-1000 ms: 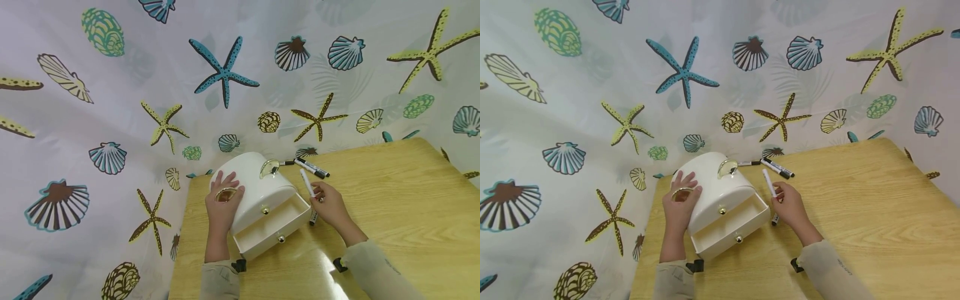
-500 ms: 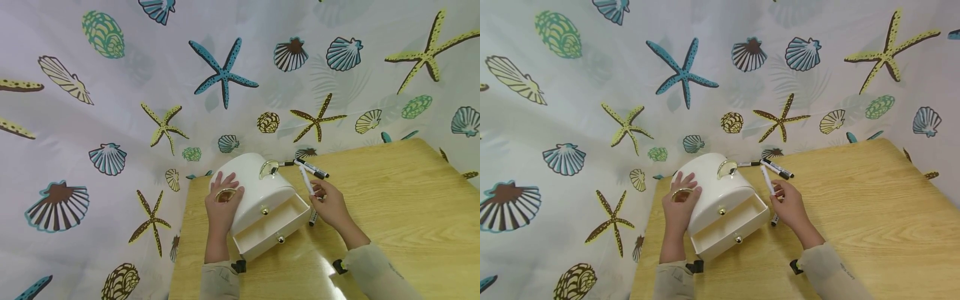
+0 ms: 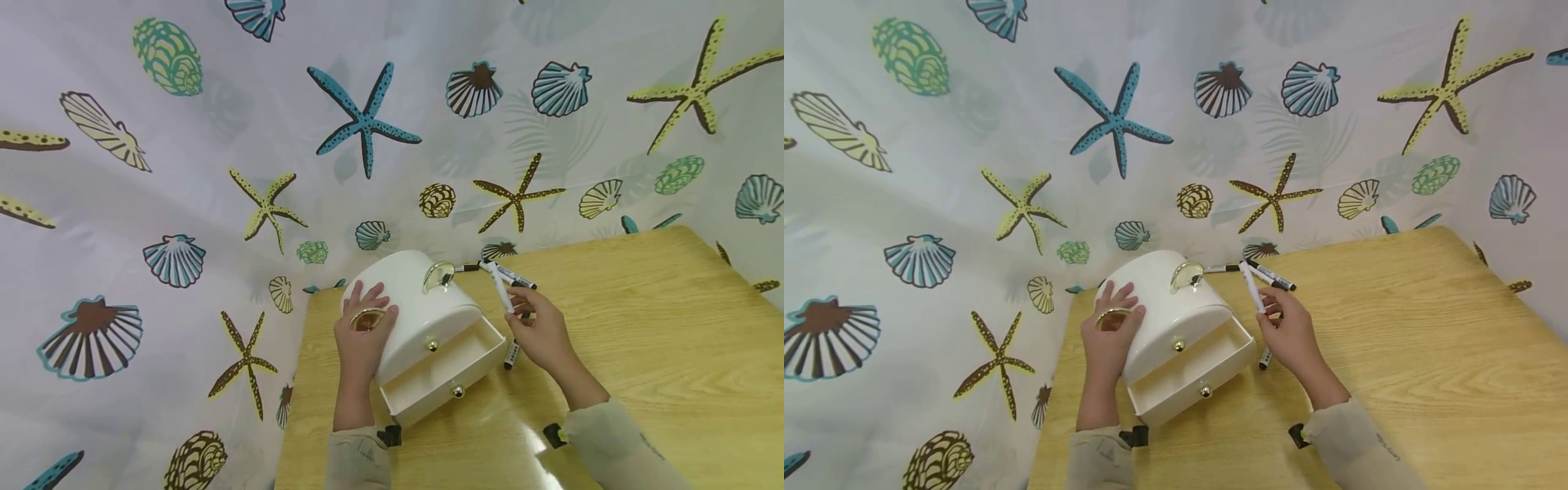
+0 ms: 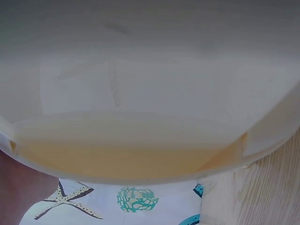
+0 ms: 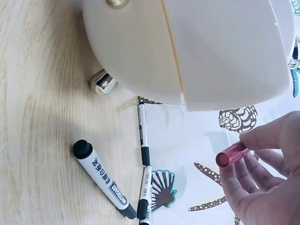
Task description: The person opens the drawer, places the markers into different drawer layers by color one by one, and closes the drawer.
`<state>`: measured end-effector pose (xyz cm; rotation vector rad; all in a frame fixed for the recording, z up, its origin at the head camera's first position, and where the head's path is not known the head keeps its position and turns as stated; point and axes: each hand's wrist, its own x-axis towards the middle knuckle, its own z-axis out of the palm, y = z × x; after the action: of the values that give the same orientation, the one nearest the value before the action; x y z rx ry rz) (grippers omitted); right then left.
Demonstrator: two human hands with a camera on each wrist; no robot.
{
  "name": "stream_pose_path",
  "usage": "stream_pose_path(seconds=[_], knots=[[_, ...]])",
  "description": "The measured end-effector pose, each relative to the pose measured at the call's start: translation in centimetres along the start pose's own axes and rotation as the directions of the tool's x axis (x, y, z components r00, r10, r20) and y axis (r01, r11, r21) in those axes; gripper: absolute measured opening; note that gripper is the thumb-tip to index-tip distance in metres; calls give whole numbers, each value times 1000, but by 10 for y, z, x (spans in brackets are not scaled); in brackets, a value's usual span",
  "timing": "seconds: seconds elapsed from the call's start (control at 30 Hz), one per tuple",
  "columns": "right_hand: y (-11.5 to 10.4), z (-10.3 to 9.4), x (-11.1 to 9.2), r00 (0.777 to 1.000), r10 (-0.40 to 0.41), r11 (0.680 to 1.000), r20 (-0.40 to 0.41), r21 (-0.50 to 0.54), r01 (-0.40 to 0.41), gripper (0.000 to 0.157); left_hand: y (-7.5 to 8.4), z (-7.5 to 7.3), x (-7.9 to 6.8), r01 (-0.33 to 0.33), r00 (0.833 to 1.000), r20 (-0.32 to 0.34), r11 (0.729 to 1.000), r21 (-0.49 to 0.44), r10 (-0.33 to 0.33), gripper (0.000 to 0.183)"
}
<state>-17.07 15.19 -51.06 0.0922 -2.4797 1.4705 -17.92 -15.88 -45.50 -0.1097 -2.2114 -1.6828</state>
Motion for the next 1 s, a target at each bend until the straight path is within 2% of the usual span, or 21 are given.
stream_pose_path(seconds=[0.2, 0.57, 1.0], knots=[[-4, 0, 2, 1000, -16, 1000, -14, 23, 16, 45, 0, 1, 3, -14, 1000, 1, 1000, 1, 14, 23], [-9, 0, 4, 991, -122, 992, -62, -32, 120, 45, 1, 2, 4, -16, 1000, -3, 1000, 8, 16, 22], [-24, -2, 1, 985, -159, 984, -71, 73, 165, 45, 2, 3, 3, -3, 1000, -10, 1000, 6, 3, 21]])
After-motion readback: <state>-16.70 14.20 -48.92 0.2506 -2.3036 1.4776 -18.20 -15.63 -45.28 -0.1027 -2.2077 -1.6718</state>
